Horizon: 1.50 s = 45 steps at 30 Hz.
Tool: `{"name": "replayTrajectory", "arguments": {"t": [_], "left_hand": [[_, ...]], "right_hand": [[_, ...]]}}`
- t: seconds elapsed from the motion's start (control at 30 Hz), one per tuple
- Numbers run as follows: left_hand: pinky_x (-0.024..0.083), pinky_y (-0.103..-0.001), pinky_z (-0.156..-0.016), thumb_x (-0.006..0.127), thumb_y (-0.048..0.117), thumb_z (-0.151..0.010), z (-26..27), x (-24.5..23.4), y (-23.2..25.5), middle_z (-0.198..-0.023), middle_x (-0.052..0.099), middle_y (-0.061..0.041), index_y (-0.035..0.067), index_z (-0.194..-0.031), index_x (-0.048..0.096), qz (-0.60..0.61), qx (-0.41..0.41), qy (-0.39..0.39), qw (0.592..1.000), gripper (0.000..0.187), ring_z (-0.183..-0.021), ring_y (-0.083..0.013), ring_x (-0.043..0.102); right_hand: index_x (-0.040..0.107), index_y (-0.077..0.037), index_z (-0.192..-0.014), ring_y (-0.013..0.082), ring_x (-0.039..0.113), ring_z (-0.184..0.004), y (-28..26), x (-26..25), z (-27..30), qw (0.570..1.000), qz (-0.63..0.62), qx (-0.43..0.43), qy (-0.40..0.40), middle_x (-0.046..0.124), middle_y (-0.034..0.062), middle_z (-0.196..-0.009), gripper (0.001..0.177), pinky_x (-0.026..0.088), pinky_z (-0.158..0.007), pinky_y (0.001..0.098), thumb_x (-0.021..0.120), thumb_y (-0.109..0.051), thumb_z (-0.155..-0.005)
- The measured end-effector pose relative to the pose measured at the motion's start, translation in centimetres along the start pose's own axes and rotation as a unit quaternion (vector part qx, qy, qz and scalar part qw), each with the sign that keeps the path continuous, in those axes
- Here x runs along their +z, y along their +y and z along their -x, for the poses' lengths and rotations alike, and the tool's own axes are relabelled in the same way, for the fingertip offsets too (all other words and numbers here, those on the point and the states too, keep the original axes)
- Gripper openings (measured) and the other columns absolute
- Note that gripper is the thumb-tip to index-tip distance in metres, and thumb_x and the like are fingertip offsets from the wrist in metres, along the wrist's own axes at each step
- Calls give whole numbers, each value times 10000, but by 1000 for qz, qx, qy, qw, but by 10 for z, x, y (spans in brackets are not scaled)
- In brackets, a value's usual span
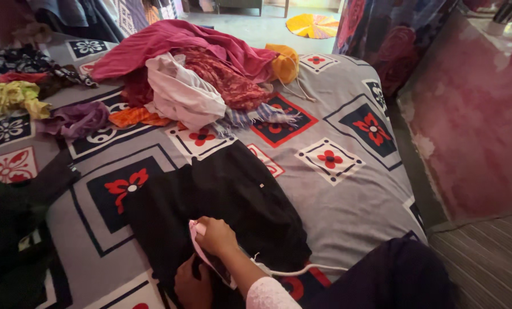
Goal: The person irons a black garment on a bed using a handheld electric iron. They repeatedly smooth the fabric with the iron and adjust the garment with their hands to flatten it.
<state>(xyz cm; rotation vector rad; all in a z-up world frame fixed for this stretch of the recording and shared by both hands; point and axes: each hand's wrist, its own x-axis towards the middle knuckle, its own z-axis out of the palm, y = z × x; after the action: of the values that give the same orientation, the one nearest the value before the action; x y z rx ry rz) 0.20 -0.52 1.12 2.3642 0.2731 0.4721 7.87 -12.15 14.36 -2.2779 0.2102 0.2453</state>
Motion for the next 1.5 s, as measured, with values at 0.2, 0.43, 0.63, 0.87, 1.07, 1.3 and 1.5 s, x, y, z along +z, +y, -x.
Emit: {"name": "replayTrajectory", "arguments": {"t": [0.2, 0.43, 0.63, 0.87, 1.07, 1.3, 1.5], "left_hand": [[516, -447, -996, 709, 197, -803, 4, 28, -41, -1198, 705, -142, 113, -1174, 722, 36, 76, 43, 996, 380, -1131, -343, 666], [539, -447, -1030, 725, 185, -747, -4, 35, -48, -1153, 727, -124, 145, -1059, 752, 28, 100, 68, 992, 316, -1119, -331, 699], [551, -465, -981, 724, 186, -747, -6, 35, -51, -1168, 718, -172, 114, -1100, 751, 30, 94, 45, 994, 362, -1098, -356, 700], [537, -463, -1015, 669, 147, -784, 3, 44, -44, -1193, 703, -176, 70, -1166, 718, 65, 100, 137, 983, 393, -1112, -364, 685], [471, -478, -1050, 662, 121, -826, 2, -2, -3, -1216, 683, -205, 31, -1199, 688, 60, 110, 77, 989, 385, -1178, -399, 626], [458, -491, -1048, 649, 99, -885, 5, -21, 19, -1223, 679, -197, 9, -1215, 671, 39, 110, 60, 991, 343, -1176, -400, 614], [452, -466, -1052, 645, 97, -890, 11, -21, 11, -1214, 685, -174, 33, -1197, 687, 64, 99, 40, 992, 317, -1181, -375, 611]], "right_hand": [[691, -277, -1253, 365, 697, -1085, 6, 7, -11, 998, 39, 11, -46, 730, 128, -1143, 388, 553, -940, 497, 665, -401, -886], [680, -289, -1258, 351, 706, -1061, 11, 6, 3, 995, 61, 32, -76, 737, 120, -1118, 379, 548, -928, 487, 643, -397, -897], [732, -186, -1134, 394, 730, -873, 6, 8, 31, 995, 48, -69, 59, 756, 181, -930, 293, 572, -816, 515, 590, -354, -941], [767, -204, -1080, 425, 707, -892, -13, 5, 9, 996, 41, -42, 69, 741, 190, -923, 304, 562, -819, 532, 601, -428, -960], [755, -233, -1099, 398, 733, -880, -12, 12, -8, 993, 63, -72, 74, 750, 156, -945, 297, 582, -799, 522, 612, -347, -865], [747, -231, -1139, 407, 722, -908, -9, 20, -6, 995, 43, -56, 75, 751, 174, -978, 308, 573, -822, 524, 617, -348, -886], [734, -197, -1105, 406, 729, -905, -7, 27, 2, 995, 45, -42, 78, 761, 172, -959, 287, 573, -815, 530, 598, -383, -935]]}}
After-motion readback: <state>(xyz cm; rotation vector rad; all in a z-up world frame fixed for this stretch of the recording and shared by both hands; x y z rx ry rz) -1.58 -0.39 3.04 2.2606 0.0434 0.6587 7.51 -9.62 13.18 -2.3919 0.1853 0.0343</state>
